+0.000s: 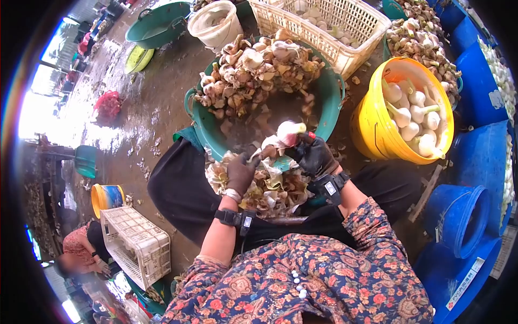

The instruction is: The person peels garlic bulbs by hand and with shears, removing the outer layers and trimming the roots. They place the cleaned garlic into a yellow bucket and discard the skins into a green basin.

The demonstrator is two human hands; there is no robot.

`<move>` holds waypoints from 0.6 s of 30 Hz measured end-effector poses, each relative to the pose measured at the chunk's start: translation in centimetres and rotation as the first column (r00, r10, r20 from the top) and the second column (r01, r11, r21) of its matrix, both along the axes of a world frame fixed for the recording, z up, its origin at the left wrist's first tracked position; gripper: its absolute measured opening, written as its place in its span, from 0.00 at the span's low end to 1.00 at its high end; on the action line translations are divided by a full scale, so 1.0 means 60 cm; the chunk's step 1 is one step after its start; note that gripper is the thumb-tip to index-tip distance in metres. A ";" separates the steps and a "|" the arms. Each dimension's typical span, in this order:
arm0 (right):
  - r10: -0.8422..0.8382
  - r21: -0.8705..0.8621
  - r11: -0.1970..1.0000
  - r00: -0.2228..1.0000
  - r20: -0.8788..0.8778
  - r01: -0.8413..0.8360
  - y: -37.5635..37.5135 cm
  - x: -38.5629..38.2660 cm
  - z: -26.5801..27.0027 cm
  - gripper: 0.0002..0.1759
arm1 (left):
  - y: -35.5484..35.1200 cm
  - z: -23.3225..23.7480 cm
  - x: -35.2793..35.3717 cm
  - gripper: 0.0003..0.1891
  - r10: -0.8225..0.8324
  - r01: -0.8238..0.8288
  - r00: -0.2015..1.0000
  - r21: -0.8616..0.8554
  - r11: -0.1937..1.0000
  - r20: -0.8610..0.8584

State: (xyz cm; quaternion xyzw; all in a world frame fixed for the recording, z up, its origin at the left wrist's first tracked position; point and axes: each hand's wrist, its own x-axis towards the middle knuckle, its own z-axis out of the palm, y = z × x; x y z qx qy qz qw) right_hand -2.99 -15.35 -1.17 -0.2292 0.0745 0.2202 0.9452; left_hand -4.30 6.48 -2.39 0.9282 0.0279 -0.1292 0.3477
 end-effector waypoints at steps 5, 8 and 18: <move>0.052 0.060 0.997 0.999 0.002 -0.052 0.011 0.003 -0.037 0.19 | -0.052 0.060 0.011 0.29 0.019 0.078 0.976 -0.424 0.902 0.218; 0.138 -0.201 0.964 0.974 -0.182 -0.174 0.023 -0.007 -0.014 0.23 | -0.078 0.060 0.025 0.30 -0.119 0.203 0.969 -0.426 0.881 0.216; 0.214 -0.932 0.279 0.931 0.296 0.233 0.011 0.000 0.016 0.15 | -0.064 0.086 0.024 0.29 -0.298 0.313 0.948 -0.179 0.933 0.108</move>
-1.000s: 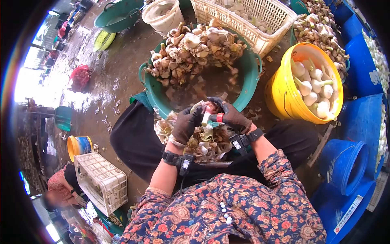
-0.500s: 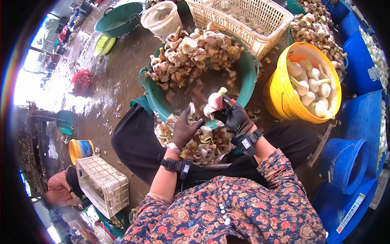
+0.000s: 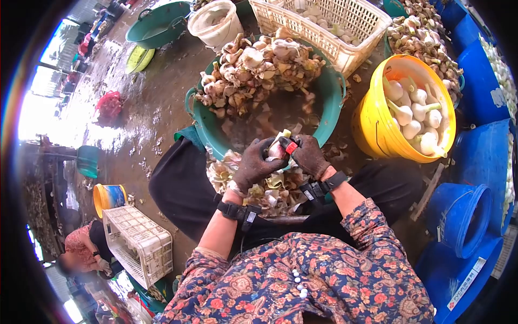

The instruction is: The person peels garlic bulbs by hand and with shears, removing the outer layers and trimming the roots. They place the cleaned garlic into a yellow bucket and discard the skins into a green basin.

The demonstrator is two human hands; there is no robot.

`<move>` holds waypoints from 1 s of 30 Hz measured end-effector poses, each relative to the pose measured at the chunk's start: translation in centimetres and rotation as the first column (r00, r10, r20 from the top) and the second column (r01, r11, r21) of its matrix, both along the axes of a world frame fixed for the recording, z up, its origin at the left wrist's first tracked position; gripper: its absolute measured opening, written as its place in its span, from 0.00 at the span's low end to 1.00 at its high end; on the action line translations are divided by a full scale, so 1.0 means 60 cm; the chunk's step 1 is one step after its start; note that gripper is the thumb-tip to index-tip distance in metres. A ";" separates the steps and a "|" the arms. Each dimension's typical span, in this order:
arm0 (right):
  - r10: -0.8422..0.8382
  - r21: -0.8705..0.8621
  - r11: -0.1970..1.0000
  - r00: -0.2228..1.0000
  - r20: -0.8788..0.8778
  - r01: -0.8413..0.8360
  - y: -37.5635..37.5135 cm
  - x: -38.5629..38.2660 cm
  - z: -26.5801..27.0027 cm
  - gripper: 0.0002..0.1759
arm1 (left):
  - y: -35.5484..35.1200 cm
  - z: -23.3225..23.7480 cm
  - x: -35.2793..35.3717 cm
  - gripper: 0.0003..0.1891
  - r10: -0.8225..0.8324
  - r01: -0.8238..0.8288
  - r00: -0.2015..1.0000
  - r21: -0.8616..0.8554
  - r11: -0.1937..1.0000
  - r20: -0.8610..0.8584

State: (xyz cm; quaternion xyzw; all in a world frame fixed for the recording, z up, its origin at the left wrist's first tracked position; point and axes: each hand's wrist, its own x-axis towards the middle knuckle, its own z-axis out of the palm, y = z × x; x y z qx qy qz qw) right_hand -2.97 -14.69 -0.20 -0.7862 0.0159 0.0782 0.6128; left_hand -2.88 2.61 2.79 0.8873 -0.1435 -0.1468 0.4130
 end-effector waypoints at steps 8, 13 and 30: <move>0.216 0.532 0.846 0.937 -0.274 -0.040 -0.014 -0.004 -0.008 0.14 | 0.033 0.020 0.009 0.29 -0.066 -0.283 0.824 -0.509 0.813 -0.563; 0.269 0.691 0.707 0.846 -0.460 0.151 0.010 -0.009 0.022 0.19 | 0.004 -0.013 -0.011 0.32 -0.053 -0.250 0.883 -0.561 0.789 -0.467; 0.397 0.684 0.694 0.912 -0.105 -0.223 -0.005 0.000 -0.003 0.35 | 0.026 -0.019 -0.006 0.19 0.132 -0.419 0.859 -0.530 0.737 -0.495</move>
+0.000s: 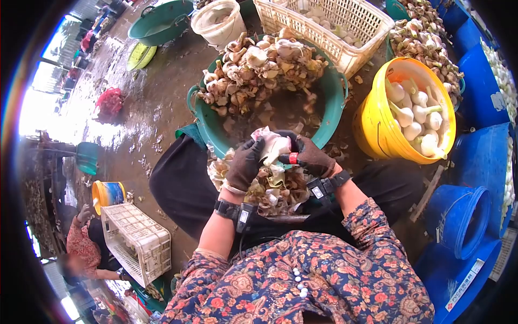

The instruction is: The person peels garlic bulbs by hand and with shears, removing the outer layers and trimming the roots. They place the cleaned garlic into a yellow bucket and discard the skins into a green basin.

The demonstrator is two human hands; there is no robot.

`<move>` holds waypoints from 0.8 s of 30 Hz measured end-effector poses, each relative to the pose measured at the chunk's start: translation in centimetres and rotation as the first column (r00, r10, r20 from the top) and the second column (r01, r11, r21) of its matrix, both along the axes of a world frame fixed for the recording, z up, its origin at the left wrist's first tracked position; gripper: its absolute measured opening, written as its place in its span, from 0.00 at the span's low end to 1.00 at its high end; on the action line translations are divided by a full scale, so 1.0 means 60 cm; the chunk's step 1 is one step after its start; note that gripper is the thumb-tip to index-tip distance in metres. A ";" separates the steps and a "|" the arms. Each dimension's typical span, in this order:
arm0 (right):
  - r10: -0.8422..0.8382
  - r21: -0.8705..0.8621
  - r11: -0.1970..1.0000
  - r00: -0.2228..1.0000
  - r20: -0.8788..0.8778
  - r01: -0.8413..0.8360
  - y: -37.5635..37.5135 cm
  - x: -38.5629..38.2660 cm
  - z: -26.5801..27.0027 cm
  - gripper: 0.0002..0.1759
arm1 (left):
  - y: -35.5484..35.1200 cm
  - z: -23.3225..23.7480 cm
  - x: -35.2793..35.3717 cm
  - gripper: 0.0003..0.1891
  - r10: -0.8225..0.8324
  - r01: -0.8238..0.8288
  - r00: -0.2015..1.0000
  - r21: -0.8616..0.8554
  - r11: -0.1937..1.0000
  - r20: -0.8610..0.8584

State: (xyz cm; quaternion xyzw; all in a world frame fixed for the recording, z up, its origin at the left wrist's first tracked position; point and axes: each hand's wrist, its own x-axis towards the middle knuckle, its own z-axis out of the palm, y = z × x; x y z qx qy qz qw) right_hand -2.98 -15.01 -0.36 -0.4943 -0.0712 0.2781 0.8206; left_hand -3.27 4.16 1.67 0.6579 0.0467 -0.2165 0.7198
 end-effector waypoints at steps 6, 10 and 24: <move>0.194 -0.554 0.531 0.544 0.816 0.641 0.015 -0.011 0.020 0.29 | 0.006 -0.006 0.003 0.20 0.107 -0.126 0.974 -0.089 0.988 -0.199; 0.086 -0.538 0.609 0.626 0.775 0.582 0.030 -0.013 -0.016 0.15 | 0.010 -0.008 -0.001 0.18 0.113 -0.114 0.993 -0.048 0.992 -0.028; -0.539 -0.218 0.842 0.797 -0.273 0.494 -0.021 0.018 0.006 0.12 | 0.017 0.064 -0.060 0.23 -0.579 0.435 0.812 0.583 0.687 0.076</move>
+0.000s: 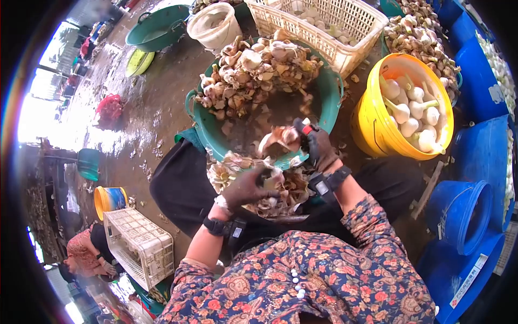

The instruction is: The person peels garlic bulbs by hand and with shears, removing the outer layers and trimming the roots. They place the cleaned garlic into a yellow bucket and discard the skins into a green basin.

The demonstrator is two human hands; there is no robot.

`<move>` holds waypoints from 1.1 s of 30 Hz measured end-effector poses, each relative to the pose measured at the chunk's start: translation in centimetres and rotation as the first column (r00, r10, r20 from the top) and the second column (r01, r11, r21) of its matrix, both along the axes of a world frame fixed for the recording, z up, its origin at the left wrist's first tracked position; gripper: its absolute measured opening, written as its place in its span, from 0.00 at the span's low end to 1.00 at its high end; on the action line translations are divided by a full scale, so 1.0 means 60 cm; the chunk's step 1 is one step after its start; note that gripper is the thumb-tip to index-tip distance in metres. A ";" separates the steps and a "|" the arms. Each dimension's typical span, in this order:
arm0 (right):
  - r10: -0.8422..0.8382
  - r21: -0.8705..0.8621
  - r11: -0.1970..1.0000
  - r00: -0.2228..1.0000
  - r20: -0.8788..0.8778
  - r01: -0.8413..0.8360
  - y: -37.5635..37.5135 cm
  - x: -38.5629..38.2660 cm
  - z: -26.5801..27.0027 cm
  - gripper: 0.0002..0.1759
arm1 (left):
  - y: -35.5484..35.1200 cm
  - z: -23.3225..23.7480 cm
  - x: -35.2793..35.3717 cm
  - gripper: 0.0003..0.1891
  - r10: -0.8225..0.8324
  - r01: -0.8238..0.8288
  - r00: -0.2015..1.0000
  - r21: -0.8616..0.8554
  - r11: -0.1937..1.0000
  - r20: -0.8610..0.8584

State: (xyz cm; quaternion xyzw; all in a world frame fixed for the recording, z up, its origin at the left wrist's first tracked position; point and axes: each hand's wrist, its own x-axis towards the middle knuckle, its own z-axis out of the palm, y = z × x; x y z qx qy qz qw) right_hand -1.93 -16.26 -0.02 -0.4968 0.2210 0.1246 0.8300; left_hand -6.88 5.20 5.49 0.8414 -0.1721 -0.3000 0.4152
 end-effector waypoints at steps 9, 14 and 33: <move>0.050 -0.079 0.996 0.996 0.069 -0.044 0.028 -0.011 -0.062 0.09 | -0.051 -0.019 0.051 0.08 0.329 -0.442 0.878 -0.325 0.836 -0.346; 0.078 -0.172 0.983 0.992 0.098 -0.060 -0.004 -0.001 -0.126 0.14 | -0.043 0.066 0.006 0.10 0.046 -0.214 0.905 -0.362 0.907 -0.422; 0.041 -0.313 0.949 0.998 0.046 -0.025 -0.011 -0.014 -0.232 0.19 | -0.062 -0.054 0.100 0.14 0.133 -0.246 0.867 -0.181 0.952 -0.480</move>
